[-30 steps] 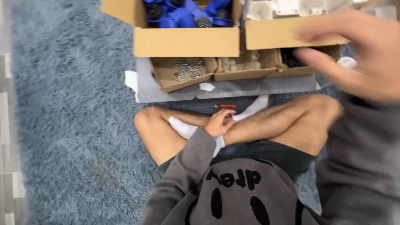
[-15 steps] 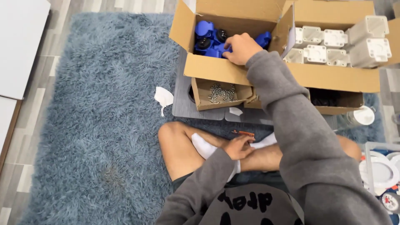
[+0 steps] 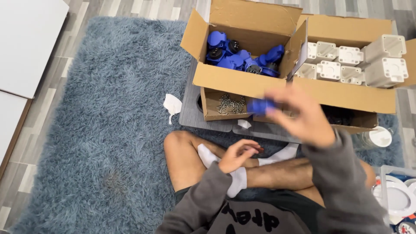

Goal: A person sits on the floor and assembles electrical light fixture components using a screwdriver.

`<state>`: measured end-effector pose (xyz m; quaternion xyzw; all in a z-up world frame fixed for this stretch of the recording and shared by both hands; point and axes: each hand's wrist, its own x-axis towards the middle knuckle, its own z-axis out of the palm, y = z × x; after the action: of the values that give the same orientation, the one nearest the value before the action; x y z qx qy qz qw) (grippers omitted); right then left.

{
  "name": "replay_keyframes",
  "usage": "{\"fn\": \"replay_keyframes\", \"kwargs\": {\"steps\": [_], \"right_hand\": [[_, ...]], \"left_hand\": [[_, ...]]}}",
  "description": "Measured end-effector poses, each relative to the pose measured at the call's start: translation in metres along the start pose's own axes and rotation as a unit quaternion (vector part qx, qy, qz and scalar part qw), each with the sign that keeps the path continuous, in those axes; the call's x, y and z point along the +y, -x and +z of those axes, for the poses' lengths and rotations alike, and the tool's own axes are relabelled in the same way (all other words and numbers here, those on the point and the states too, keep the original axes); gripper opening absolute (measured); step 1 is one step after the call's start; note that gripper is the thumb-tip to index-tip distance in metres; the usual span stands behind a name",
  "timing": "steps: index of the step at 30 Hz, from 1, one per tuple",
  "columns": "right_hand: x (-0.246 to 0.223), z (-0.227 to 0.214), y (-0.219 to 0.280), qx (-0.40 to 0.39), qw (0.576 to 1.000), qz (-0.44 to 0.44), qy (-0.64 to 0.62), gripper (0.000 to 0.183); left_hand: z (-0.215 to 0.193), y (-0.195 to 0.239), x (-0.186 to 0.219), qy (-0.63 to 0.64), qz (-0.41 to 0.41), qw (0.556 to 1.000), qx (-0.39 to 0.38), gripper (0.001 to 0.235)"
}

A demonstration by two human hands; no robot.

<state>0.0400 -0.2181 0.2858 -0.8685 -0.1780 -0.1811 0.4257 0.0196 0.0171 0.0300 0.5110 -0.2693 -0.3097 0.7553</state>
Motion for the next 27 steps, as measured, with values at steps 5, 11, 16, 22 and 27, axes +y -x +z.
{"fn": "replay_keyframes", "kwargs": {"steps": [5,11,16,22,27], "right_hand": [[0.0,0.027,0.085,-0.046,0.994,0.055,-0.088,0.041],[0.003,0.033,0.124,-0.074,0.99,0.081,-0.086,0.043],[0.018,-0.038,0.122,-0.053,0.995,0.078,0.01,0.044],[0.029,-0.095,0.108,-0.107,0.907,0.333,0.232,0.034],[0.097,-0.104,0.124,-0.27,0.821,0.4,0.304,0.041]], "left_hand": [[0.018,-0.005,0.061,0.14,0.048,0.989,-0.018,0.06],[0.038,-0.002,0.059,0.087,0.031,0.996,-0.004,0.055],[0.037,-0.011,0.069,0.059,0.051,0.997,0.009,0.062],[0.035,-0.03,0.115,-0.271,0.153,0.947,0.073,0.069],[0.029,-0.043,0.107,-0.396,0.202,0.893,0.069,0.065]]}}
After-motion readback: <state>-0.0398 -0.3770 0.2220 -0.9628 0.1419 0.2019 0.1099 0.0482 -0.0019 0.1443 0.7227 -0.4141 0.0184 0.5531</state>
